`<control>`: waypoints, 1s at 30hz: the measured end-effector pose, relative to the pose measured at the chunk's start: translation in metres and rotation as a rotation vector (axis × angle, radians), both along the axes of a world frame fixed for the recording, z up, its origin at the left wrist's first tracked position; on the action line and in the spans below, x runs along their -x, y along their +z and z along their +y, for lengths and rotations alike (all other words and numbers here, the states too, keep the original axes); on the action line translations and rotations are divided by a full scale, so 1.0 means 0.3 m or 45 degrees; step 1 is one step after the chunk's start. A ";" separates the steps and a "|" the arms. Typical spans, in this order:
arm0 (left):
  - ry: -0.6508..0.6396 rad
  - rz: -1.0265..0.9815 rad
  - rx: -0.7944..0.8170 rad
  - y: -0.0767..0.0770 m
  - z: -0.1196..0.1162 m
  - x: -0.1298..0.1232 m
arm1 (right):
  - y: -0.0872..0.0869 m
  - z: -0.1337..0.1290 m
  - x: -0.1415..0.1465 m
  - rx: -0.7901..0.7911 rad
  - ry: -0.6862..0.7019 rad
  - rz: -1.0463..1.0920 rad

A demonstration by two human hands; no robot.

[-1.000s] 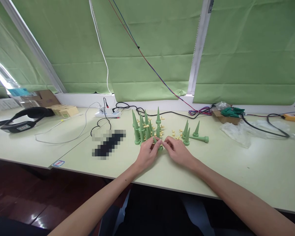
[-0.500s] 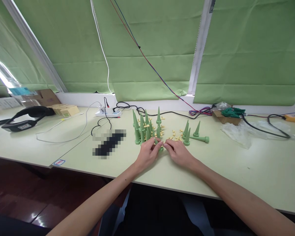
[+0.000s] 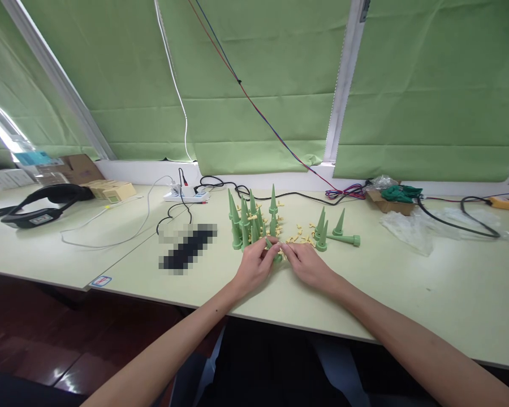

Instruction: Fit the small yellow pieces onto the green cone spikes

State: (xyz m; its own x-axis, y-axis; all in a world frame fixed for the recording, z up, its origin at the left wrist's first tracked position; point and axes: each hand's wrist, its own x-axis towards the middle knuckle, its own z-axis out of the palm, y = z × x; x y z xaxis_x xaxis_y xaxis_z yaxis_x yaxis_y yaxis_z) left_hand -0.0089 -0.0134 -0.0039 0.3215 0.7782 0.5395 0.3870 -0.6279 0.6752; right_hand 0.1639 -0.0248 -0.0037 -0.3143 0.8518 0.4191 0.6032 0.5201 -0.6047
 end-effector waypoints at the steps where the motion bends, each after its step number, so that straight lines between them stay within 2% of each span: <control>1: 0.013 -0.009 0.006 0.000 0.001 -0.001 | 0.003 -0.001 -0.001 0.005 0.000 -0.007; 7: 0.068 -0.056 0.021 0.005 0.002 -0.005 | 0.020 -0.008 -0.010 -0.038 0.029 -0.033; 15: 0.002 0.039 -0.026 0.004 -0.004 -0.002 | 0.006 -0.001 -0.012 -0.070 0.068 -0.029; 23: -0.001 0.134 -0.144 0.007 -0.015 -0.004 | 0.003 -0.009 0.019 0.001 -0.069 0.077; 30: -0.102 0.206 -0.266 0.013 -0.024 -0.004 | 0.002 0.008 0.024 0.067 -0.146 0.147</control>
